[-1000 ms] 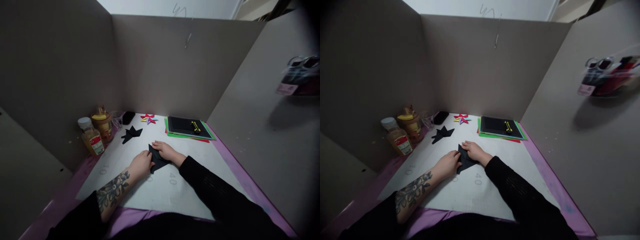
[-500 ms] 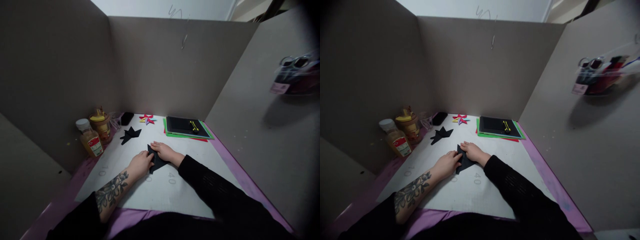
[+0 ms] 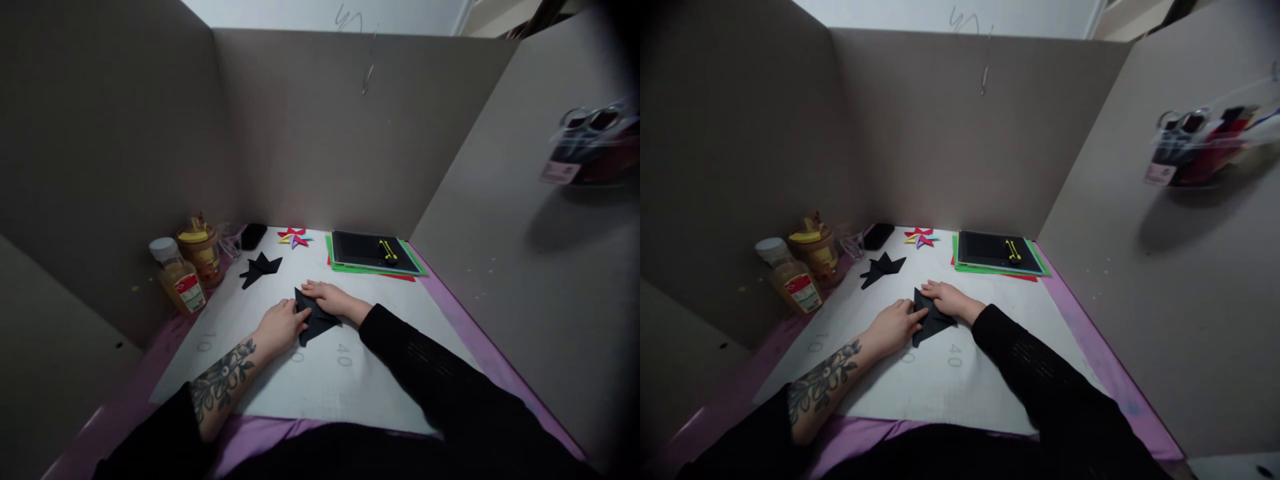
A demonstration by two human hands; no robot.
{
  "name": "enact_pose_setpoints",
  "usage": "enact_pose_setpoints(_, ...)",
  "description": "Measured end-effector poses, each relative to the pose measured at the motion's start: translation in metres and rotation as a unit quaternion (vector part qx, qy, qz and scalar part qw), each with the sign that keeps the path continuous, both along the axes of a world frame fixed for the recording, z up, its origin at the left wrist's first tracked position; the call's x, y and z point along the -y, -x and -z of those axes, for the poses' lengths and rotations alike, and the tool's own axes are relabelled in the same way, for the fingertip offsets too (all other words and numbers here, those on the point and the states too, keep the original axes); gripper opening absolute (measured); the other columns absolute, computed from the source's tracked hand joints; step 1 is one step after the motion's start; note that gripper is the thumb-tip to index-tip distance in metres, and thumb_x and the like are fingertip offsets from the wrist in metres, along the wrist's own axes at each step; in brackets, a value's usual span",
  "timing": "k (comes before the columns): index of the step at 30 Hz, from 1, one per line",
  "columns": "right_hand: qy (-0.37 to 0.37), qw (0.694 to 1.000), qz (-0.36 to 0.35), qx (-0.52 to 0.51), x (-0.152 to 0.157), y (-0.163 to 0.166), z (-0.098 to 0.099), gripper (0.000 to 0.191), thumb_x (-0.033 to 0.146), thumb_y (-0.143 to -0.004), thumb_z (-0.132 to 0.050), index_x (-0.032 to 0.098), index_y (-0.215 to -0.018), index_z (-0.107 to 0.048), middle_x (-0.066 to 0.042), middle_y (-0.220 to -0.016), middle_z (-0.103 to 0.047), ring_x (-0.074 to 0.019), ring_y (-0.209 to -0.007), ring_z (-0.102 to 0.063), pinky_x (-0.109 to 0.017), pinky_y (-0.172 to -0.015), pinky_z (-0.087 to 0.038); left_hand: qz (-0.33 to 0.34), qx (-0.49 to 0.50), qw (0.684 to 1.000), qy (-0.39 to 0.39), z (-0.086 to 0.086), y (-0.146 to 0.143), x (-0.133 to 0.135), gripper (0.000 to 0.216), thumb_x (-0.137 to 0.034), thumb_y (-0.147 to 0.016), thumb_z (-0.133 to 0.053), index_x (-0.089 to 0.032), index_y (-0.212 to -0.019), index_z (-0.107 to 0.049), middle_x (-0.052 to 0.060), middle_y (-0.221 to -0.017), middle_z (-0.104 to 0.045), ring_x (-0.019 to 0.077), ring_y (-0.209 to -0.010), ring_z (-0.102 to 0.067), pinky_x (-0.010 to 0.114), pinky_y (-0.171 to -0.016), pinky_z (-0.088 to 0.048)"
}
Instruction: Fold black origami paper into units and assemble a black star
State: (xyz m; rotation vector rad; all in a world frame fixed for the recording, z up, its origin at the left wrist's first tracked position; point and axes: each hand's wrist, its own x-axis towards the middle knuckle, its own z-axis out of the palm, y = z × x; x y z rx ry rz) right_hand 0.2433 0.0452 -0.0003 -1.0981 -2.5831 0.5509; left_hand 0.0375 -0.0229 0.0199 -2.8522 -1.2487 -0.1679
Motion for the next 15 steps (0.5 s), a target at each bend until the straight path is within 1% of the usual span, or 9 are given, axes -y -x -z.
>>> enact_pose_setpoints(4,-0.005,1.000,0.013,0.011,0.002,0.001,0.001,0.057,0.005,-0.075,-0.039,0.019,-0.129,-0.053,-0.007,-0.139,-0.047,-0.0215,-0.133,-0.036,-0.045,-0.110,-0.029,0.005,0.002,1.000,-0.011,0.002,-0.001,0.000,0.037,-0.035,-0.089,-0.047,-0.026,-0.125,-0.053,0.011,-0.103,-0.054,0.0274,-0.098,-0.052,0.038,-0.079,-0.045)
enact_pose_setpoints(7,-0.019,0.999,0.015,0.040,0.004,0.004,-0.001,0.056,0.005,-0.077,-0.040,0.019,-0.131,-0.051,-0.008,-0.140,-0.046,-0.0225,-0.134,-0.035,-0.046,-0.109,-0.029,0.017,0.018,0.999,-0.026,0.006,-0.001,-0.001,0.036,-0.032,-0.088,-0.049,-0.024,-0.123,-0.054,0.012,-0.117,-0.052,0.0292,-0.109,-0.048,0.041,-0.085,-0.044)
enact_pose_setpoints(9,-0.041,0.996,0.004,0.078,0.005,0.008,-0.004,0.054,0.007,-0.079,-0.041,0.018,-0.132,-0.050,-0.009,-0.140,-0.045,-0.0235,-0.133,-0.036,-0.045,-0.107,-0.031,0.029,0.025,0.999,-0.022,0.009,-0.001,-0.003,0.035,-0.030,-0.088,-0.049,-0.023,-0.122,-0.054,0.011,-0.122,-0.051,0.0286,-0.113,-0.047,0.041,-0.088,-0.043)
enact_pose_setpoints(13,-0.096,0.982,-0.030,0.159,0.005,0.019,-0.012,0.050,0.013,-0.082,-0.048,0.016,-0.132,-0.048,-0.011,-0.139,-0.047,-0.0266,-0.129,-0.041,-0.039,-0.100,-0.040,0.045,0.025,0.999,-0.009,0.008,-0.001,-0.004,0.035,-0.027,-0.088,-0.047,-0.020,-0.121,-0.054,0.011,-0.119,-0.055,0.0278,-0.109,-0.050,0.041,-0.087,-0.045)
enact_pose_setpoints(15,-0.122,0.975,-0.028,0.185,0.005,0.023,-0.015,0.047,0.018,-0.085,-0.048,0.018,-0.132,-0.047,-0.010,-0.139,-0.047,-0.0273,-0.126,-0.043,-0.039,-0.095,-0.044,0.046,0.022,0.999,-0.006,0.006,-0.002,-0.004,0.035,-0.027,-0.088,-0.047,-0.019,-0.121,-0.054,0.011,-0.116,-0.056,0.0279,-0.107,-0.051,0.040,-0.086,-0.046)
